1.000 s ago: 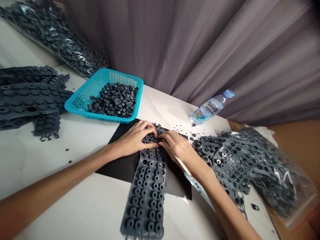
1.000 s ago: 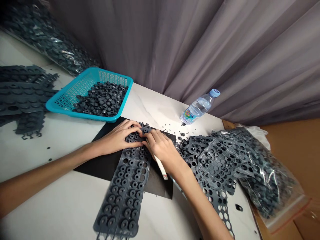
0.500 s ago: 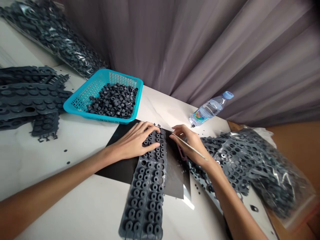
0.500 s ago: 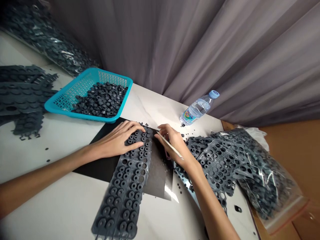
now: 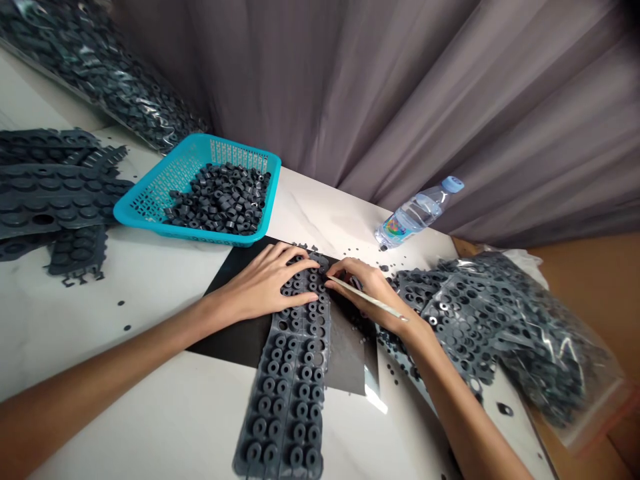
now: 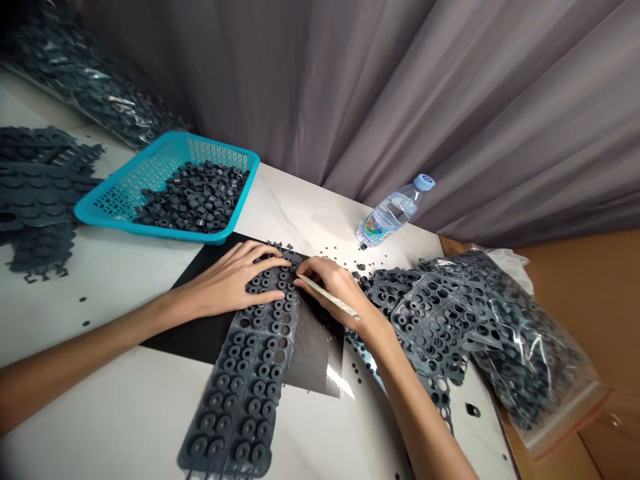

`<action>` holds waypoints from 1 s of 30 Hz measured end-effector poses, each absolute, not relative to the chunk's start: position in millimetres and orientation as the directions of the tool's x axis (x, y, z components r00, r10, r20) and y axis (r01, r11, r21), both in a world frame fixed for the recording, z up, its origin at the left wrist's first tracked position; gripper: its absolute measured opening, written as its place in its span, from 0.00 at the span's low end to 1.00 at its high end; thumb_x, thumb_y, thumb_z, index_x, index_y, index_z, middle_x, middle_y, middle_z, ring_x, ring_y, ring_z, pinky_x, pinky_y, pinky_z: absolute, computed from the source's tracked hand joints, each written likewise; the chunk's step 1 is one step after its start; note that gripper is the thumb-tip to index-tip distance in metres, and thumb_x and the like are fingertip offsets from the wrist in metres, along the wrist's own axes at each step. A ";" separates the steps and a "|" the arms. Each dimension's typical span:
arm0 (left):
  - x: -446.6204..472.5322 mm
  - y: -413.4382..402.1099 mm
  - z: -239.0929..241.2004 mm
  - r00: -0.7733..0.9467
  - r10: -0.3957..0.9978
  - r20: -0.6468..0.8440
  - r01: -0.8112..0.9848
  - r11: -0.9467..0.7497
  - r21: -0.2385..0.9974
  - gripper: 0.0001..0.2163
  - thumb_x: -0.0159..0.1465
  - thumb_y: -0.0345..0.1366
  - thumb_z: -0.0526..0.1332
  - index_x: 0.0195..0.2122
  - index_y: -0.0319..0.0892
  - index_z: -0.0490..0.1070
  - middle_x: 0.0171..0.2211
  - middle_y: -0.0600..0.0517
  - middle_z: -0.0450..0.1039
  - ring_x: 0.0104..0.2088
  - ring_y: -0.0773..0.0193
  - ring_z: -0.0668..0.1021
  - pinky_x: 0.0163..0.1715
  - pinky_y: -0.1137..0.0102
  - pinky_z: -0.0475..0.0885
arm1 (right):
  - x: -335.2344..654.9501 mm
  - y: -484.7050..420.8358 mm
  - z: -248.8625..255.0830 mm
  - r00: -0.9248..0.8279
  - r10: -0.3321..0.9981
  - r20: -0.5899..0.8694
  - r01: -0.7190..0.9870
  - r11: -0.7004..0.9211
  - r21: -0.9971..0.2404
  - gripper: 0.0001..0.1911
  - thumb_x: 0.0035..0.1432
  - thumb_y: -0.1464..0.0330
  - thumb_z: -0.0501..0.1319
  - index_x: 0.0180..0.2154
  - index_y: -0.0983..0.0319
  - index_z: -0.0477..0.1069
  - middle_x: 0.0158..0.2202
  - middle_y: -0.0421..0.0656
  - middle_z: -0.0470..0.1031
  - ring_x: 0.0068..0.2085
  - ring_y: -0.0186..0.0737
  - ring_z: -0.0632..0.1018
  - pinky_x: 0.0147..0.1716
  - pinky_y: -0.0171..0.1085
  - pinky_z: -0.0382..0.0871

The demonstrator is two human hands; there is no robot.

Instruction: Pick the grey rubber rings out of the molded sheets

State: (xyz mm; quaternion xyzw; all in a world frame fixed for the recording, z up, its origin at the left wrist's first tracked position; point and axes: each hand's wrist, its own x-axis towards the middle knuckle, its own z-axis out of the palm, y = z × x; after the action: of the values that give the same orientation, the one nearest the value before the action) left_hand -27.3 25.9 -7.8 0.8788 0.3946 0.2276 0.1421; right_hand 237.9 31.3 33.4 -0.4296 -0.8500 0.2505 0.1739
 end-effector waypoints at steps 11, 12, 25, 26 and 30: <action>-26.3 24.2 -7.1 0.579 0.755 0.307 0.623 -0.653 0.429 0.26 0.71 0.56 0.61 0.66 0.54 0.66 0.60 0.47 0.68 0.61 0.47 0.69 0.63 0.50 0.66 | 225.9 26.7 29.4 -0.661 0.735 0.153 0.693 0.676 -0.252 0.16 0.78 0.62 0.51 0.57 0.60 0.72 0.50 0.52 0.78 0.52 0.51 0.78 0.53 0.50 0.75; -25.9 23.7 -7.2 0.581 0.753 0.309 0.627 -0.657 0.419 0.25 0.71 0.55 0.60 0.66 0.54 0.66 0.60 0.47 0.68 0.61 0.47 0.69 0.63 0.50 0.66 | 223.9 26.0 27.9 -0.653 0.740 0.164 0.705 0.672 -0.227 0.16 0.78 0.62 0.50 0.56 0.60 0.71 0.50 0.52 0.78 0.52 0.51 0.78 0.52 0.49 0.75; -24.2 21.7 -5.5 0.593 0.747 0.301 0.650 -0.664 0.369 0.26 0.72 0.55 0.60 0.66 0.49 0.64 0.61 0.44 0.67 0.61 0.46 0.70 0.64 0.50 0.65 | 241.6 38.3 11.0 -0.273 0.931 0.242 0.828 0.356 -0.433 0.19 0.76 0.57 0.51 0.58 0.61 0.67 0.47 0.52 0.77 0.45 0.51 0.80 0.47 0.49 0.75; -24.2 22.2 -5.5 0.591 0.750 0.297 0.651 -0.661 0.374 0.27 0.71 0.55 0.60 0.67 0.48 0.63 0.61 0.44 0.68 0.61 0.46 0.70 0.63 0.50 0.65 | 241.8 39.0 12.7 -0.307 0.924 0.227 0.770 0.382 -0.511 0.19 0.75 0.56 0.54 0.58 0.60 0.67 0.45 0.49 0.78 0.44 0.49 0.80 0.47 0.47 0.75; -24.0 23.6 -5.9 0.588 0.757 0.285 0.659 -0.653 0.373 0.29 0.71 0.56 0.60 0.67 0.47 0.63 0.62 0.44 0.67 0.61 0.47 0.69 0.63 0.51 0.66 | 237.6 38.1 16.9 -0.409 0.895 0.176 0.631 0.417 -0.654 0.16 0.71 0.53 0.62 0.48 0.58 0.72 0.41 0.44 0.79 0.39 0.43 0.79 0.43 0.41 0.74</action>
State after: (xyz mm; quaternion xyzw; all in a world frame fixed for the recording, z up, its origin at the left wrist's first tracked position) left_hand -24.0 23.6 -5.9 0.8838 0.4005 0.2130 0.1147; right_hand 237.6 38.1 16.9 -0.4768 -0.8002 0.2534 0.2609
